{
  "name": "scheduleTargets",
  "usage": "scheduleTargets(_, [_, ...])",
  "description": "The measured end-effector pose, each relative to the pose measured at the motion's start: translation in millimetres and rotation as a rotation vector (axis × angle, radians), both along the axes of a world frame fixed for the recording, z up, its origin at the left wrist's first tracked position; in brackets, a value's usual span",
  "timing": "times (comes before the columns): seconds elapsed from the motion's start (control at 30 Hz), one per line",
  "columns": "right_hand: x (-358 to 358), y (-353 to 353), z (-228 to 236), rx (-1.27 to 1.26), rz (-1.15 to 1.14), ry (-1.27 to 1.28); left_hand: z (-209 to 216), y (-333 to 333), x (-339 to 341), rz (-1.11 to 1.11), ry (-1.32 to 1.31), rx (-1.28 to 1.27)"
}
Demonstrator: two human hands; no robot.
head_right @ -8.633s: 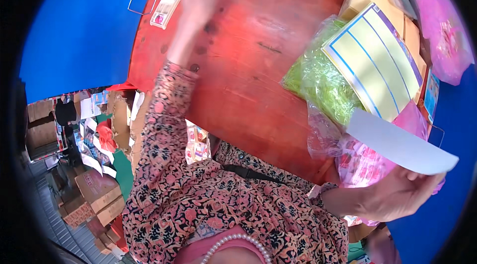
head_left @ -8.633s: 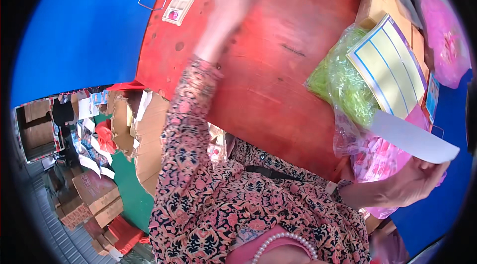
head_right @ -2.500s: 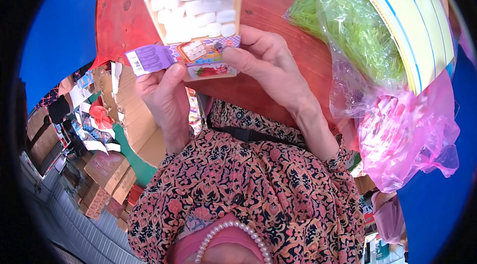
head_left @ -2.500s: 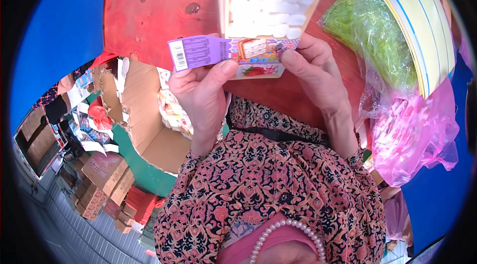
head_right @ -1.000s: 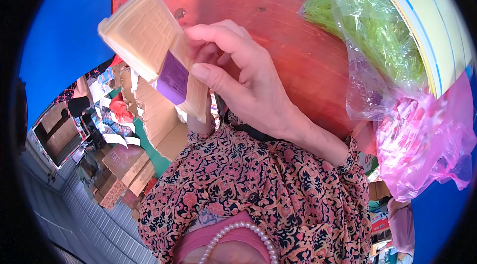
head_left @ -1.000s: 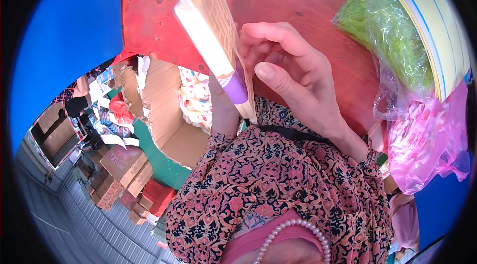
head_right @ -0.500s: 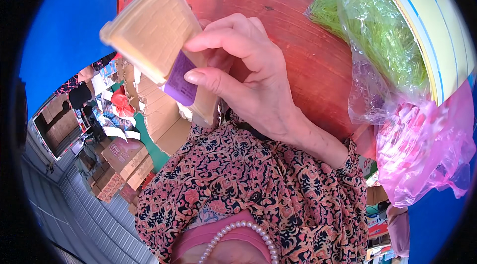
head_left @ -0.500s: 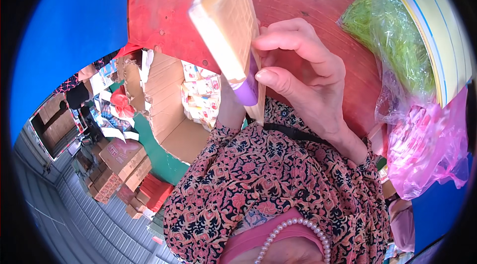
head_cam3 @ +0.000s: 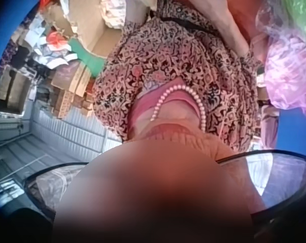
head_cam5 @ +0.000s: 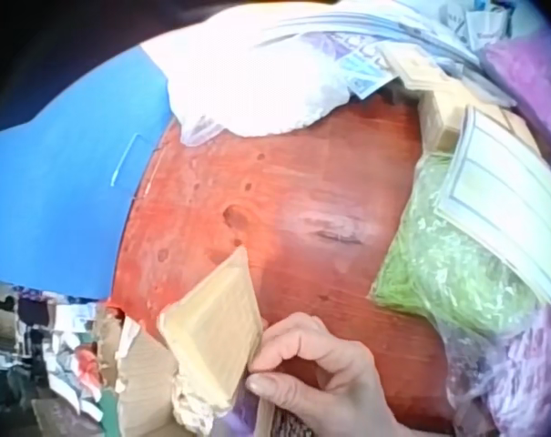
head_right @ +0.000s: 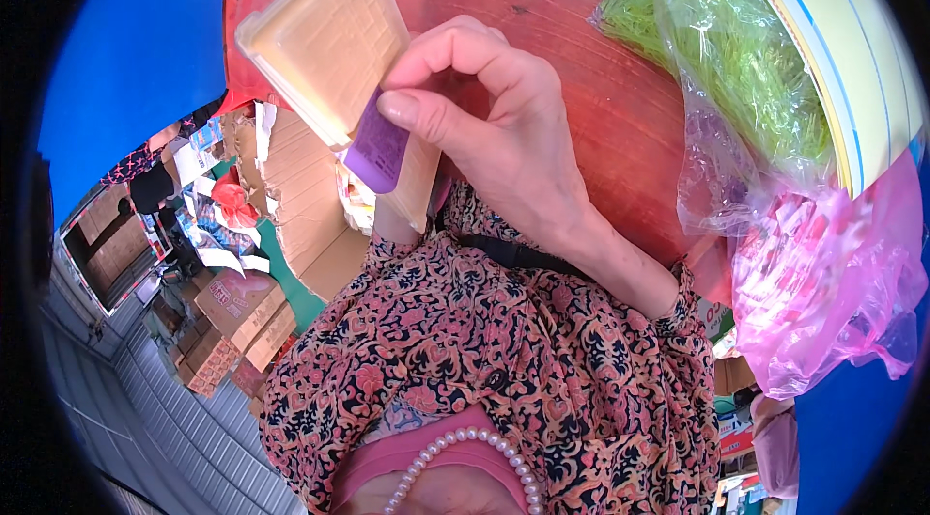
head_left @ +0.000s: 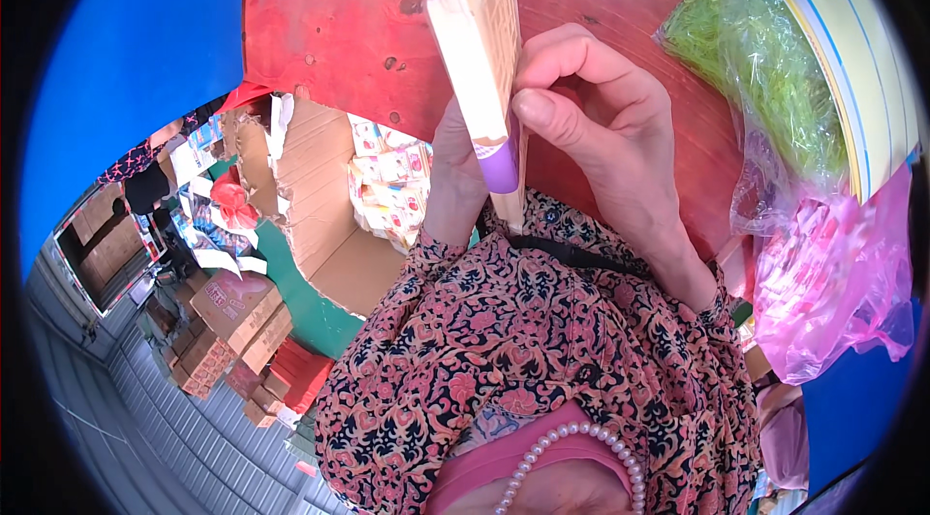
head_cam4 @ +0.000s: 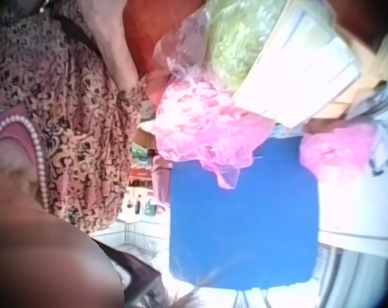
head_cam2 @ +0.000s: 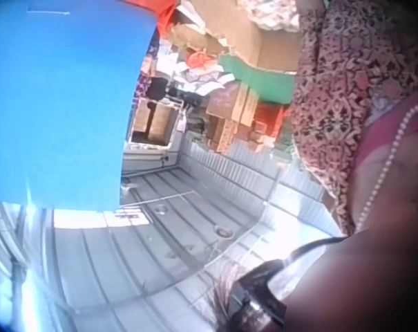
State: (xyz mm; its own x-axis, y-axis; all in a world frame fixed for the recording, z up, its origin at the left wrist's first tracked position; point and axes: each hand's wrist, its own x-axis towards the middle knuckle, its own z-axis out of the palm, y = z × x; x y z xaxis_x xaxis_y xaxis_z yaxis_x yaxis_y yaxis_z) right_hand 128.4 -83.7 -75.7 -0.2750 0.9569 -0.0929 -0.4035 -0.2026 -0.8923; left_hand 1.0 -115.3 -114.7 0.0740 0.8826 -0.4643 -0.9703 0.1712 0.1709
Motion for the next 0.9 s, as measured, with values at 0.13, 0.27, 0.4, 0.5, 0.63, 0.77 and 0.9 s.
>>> scheduleTargets(0.13, [-2,-2,-3,-0.055,-0.074,0.042,-8,7,4,-0.049,0.021,0.01])
scheduleTargets(0.27, [0,0,-5,-0.028,-0.078,0.054,-3,10,4,-0.081,0.018,0.116])
scheduleTargets(0.4, [1,2,-8,0.052,-0.061,-0.105,-11,13,-4,-0.191,0.284,0.15])
scheduleTargets(0.5, [-2,0,-9,0.108,-0.111,-0.152,-15,17,-4,-0.224,0.272,0.053])
scheduleTargets(0.63, [-2,0,-7,0.146,-0.123,-0.239,-16,19,-4,-0.235,0.289,0.118])
scheduleTargets(0.77, [-2,-3,-6,0.156,-0.087,-0.224,-37,12,-9,-0.229,0.203,0.085])
scheduleTargets(0.9, [-3,-5,-8,0.274,-0.096,-0.284,-44,-1,-15,-0.24,0.086,-0.078])
